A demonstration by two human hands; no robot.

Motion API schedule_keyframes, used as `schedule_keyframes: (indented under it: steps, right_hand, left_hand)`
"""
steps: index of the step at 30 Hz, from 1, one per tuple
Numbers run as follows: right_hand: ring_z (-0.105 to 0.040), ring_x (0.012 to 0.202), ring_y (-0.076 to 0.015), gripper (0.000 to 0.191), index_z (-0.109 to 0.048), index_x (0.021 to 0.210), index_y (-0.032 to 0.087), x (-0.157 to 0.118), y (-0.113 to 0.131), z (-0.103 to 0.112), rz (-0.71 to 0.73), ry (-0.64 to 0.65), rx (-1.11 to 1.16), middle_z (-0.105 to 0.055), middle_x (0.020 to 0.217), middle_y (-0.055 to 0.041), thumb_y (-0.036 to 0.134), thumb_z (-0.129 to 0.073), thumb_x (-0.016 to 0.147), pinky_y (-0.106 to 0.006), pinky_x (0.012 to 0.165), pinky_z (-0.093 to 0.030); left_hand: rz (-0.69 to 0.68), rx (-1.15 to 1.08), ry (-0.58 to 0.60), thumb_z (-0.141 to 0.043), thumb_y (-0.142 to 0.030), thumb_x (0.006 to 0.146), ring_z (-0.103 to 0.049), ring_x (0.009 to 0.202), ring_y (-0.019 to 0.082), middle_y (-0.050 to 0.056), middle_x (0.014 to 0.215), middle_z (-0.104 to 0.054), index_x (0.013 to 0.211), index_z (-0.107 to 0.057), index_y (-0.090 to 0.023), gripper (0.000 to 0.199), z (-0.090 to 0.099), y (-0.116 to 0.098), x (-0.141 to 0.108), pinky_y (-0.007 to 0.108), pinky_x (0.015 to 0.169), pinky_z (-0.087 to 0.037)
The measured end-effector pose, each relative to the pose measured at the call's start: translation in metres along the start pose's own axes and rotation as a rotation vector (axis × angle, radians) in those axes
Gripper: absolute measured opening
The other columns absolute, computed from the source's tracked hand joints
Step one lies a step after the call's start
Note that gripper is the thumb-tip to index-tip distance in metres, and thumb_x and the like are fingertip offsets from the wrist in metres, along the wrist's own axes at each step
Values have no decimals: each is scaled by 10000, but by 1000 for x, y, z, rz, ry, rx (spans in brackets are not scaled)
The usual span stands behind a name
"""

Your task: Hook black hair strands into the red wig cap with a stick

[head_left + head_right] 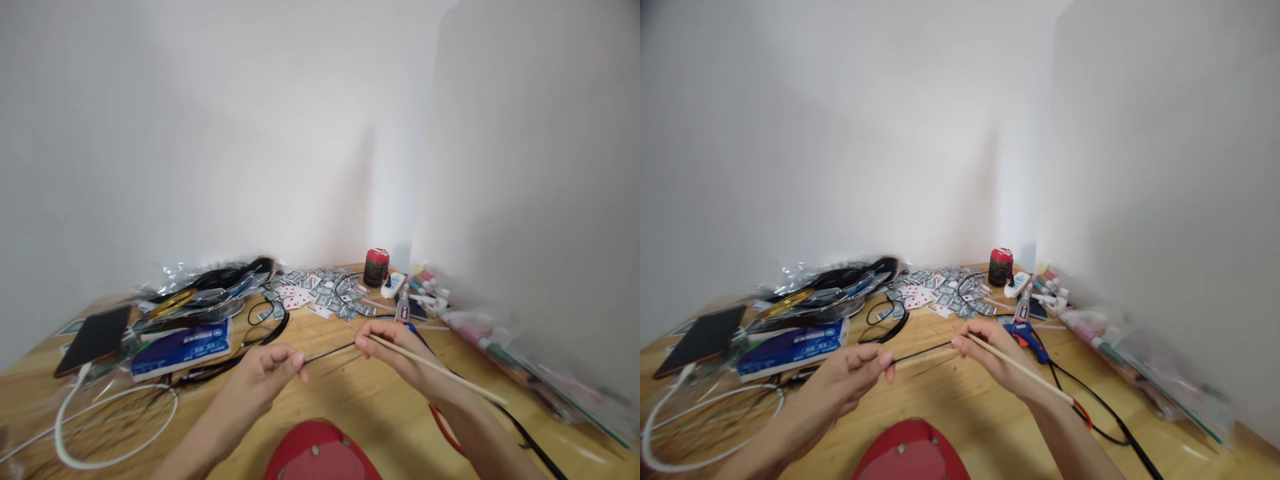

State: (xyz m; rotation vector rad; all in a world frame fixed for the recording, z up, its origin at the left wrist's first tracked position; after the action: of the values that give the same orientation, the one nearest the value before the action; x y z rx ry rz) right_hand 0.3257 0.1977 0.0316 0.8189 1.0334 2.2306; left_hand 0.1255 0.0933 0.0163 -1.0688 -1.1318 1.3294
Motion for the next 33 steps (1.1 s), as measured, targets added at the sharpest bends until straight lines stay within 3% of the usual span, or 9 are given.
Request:
schedule_keyframes:
  steps: [2, 6, 10, 17, 21, 25, 29, 31, 33]
  right_hand:
    - [-491, 601, -142, 335, -614, 704, 187, 3, -4, 3, -25, -43, 28, -574, 635, 13, 451, -577, 909, -248, 556, -361]
    - [-516, 628, -161, 353, -605, 632, 193, 7, -10, 2, -93, -95, 84, -592, 630, -2, 457, -603, 866, -269, 594, -375]
    - [-492, 603, -159, 355, -615, 645, 191, 10, -21, 1, -167, -127, 109, -568, 615, 5, 472, -585, 861, -272, 575, -348]
    - [-512, 647, -167, 356, -601, 667, 188, 15, -46, -4, -191, -196, 48, -579, 661, 3, 475, -565, 875, -280, 596, -350]
    - [-569, 687, -186, 390, -599, 675, 188, 18, -71, -2, -188, -241, -39, -615, 690, -14, 515, -550, 883, -291, 622, -396]
    - [-559, 603, -155, 408, -578, 656, 181, 22, -93, 6, -181, -272, -175, -579, 629, 20, 507, -573, 902, -292, 605, -425]
    - [-597, 618, -210, 347, -652, 684, 187, 21, -74, -3, -79, -262, -299, -655, 639, -22, 445, -575, 902, -311, 580, -402]
    - [-632, 679, -248, 288, -697, 715, 206, 15, -47, -19, 22, -222, -330, -717, 705, -55, 398, -584, 898, -332, 612, -410]
    - [-661, 740, -248, 249, -729, 742, 228, 4, -16, -37, 145, -145, -331, -754, 772, -56, 374, -605, 901, -338, 683, -438]
  left_hand:
    - [110, -150, 30, -642, -677, 780, -36, 464, 68, -122, 500, -167, 682, -604, -172, 516, 4, 0, -3, 209, 409, -23]
    - [158, -349, 42, -783, -615, 674, -22, 463, 42, -135, 488, -180, 630, -555, -158, 513, 8, -7, -6, 167, 379, 4]
    - [166, -493, -51, -884, -508, 565, -27, 465, 29, -143, 495, -178, 642, -576, -145, 482, 17, -13, -5, 131, 349, -11]
    - [46, -553, -311, -892, -411, 551, -45, 469, 22, -143, 517, -223, 757, -639, -105, 447, 39, -16, -3, 107, 327, -54]
    - [-72, -569, -472, -813, -364, 635, -48, 458, 40, -144, 531, -195, 795, -608, -136, 345, 52, -19, -3, 116, 319, -71]
    - [-243, -527, -629, -732, -354, 728, -59, 444, 62, -136, 540, -178, 823, -572, -179, 255, 70, -26, -9, 125, 328, -111]
    - [-344, -365, -651, -707, -408, 792, -176, 409, 52, -123, 497, -244, 823, -625, -177, 247, 67, -25, -8, 125, 378, -185]
    - [-345, -246, -586, -716, -411, 794, -385, 468, 69, -73, 513, -433, 785, -674, -164, 250, 52, -19, -3, 144, 462, -329]
    - [-343, -139, -499, -719, -389, 789, -576, 678, 136, 9, 680, -636, 736, -702, -162, 233, 31, -12, 2, 205, 650, -453]
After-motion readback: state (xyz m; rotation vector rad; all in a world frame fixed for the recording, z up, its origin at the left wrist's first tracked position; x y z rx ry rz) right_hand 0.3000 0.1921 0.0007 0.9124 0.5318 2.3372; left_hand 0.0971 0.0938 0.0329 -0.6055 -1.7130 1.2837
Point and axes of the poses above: each hand's wrist, its own x-axis towards the middle knuckle, its own z-axis out of the back of the hand, y = z × x, the point moved 4 cm from there along x, towards the middle knuckle
